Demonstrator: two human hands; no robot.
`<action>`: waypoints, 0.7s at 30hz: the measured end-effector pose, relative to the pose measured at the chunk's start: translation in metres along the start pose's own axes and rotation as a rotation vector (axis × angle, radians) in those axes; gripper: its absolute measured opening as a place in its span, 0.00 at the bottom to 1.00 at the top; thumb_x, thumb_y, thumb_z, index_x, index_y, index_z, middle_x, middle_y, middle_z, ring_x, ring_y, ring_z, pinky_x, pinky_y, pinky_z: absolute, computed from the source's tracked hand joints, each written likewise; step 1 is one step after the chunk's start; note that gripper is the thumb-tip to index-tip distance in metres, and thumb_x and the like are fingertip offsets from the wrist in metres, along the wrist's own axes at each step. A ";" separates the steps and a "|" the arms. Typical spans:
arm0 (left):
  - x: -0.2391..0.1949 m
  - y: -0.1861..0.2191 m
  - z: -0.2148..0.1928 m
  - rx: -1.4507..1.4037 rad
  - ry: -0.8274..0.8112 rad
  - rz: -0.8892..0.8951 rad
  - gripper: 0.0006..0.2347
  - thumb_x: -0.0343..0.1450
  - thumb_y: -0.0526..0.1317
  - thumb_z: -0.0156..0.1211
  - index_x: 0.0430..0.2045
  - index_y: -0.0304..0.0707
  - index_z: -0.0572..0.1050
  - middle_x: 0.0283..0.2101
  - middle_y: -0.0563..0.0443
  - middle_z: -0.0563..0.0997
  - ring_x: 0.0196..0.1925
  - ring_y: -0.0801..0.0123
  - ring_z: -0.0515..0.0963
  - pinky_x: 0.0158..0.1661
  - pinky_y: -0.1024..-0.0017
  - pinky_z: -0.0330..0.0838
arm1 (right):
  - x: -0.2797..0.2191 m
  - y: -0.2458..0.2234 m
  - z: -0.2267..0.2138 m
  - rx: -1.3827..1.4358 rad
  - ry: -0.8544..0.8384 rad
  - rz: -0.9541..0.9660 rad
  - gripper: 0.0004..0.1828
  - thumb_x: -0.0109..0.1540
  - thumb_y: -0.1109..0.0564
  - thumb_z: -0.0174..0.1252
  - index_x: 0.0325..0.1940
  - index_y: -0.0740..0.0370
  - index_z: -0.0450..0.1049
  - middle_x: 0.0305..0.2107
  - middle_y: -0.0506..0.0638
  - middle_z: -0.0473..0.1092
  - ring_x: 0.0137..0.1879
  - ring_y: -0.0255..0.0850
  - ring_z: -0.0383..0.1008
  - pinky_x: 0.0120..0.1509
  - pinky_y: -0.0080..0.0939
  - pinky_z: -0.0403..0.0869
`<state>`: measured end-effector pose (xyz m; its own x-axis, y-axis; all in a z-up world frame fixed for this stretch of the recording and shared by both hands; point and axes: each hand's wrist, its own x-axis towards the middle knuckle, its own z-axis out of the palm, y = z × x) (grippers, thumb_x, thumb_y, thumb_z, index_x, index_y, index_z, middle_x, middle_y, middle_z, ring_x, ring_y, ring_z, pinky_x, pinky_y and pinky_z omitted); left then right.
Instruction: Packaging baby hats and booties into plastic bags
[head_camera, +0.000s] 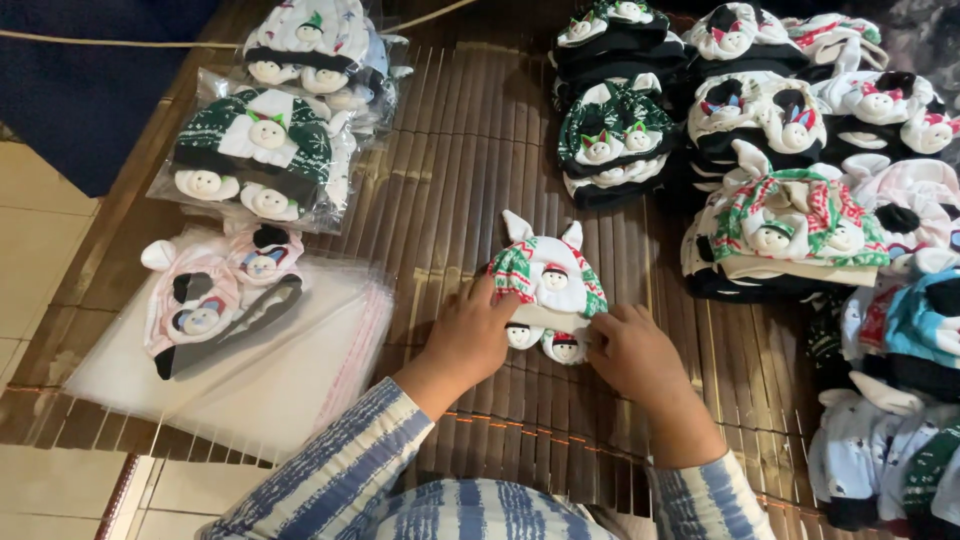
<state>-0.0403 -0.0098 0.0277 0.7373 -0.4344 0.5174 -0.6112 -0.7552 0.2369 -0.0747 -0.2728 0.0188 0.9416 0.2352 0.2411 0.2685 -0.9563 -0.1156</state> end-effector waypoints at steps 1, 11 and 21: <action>0.005 -0.001 0.004 0.043 0.057 0.034 0.10 0.64 0.37 0.54 0.38 0.46 0.75 0.35 0.45 0.69 0.37 0.49 0.74 0.31 0.55 0.70 | 0.007 0.000 -0.006 0.052 -0.011 0.010 0.12 0.50 0.50 0.66 0.34 0.51 0.73 0.31 0.50 0.68 0.42 0.54 0.74 0.43 0.54 0.78; 0.007 0.006 0.034 0.047 0.132 0.185 0.16 0.71 0.40 0.52 0.52 0.37 0.76 0.55 0.38 0.77 0.59 0.46 0.76 0.55 0.47 0.69 | 0.114 0.010 0.047 0.127 0.037 0.110 0.17 0.61 0.44 0.63 0.54 0.40 0.77 0.47 0.43 0.72 0.55 0.52 0.69 0.54 0.62 0.72; -0.001 0.001 0.051 0.141 0.164 0.232 0.17 0.72 0.42 0.48 0.55 0.45 0.74 0.56 0.43 0.76 0.61 0.50 0.74 0.56 0.51 0.68 | 0.151 0.022 0.080 0.182 -0.114 0.271 0.09 0.59 0.38 0.61 0.41 0.33 0.75 0.39 0.37 0.69 0.57 0.49 0.66 0.60 0.69 0.64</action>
<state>-0.0269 -0.0353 -0.0138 0.5192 -0.5268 0.6730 -0.7034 -0.7107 -0.0137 0.0896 -0.2442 -0.0240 0.9975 0.0046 0.0701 0.0278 -0.9423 -0.3336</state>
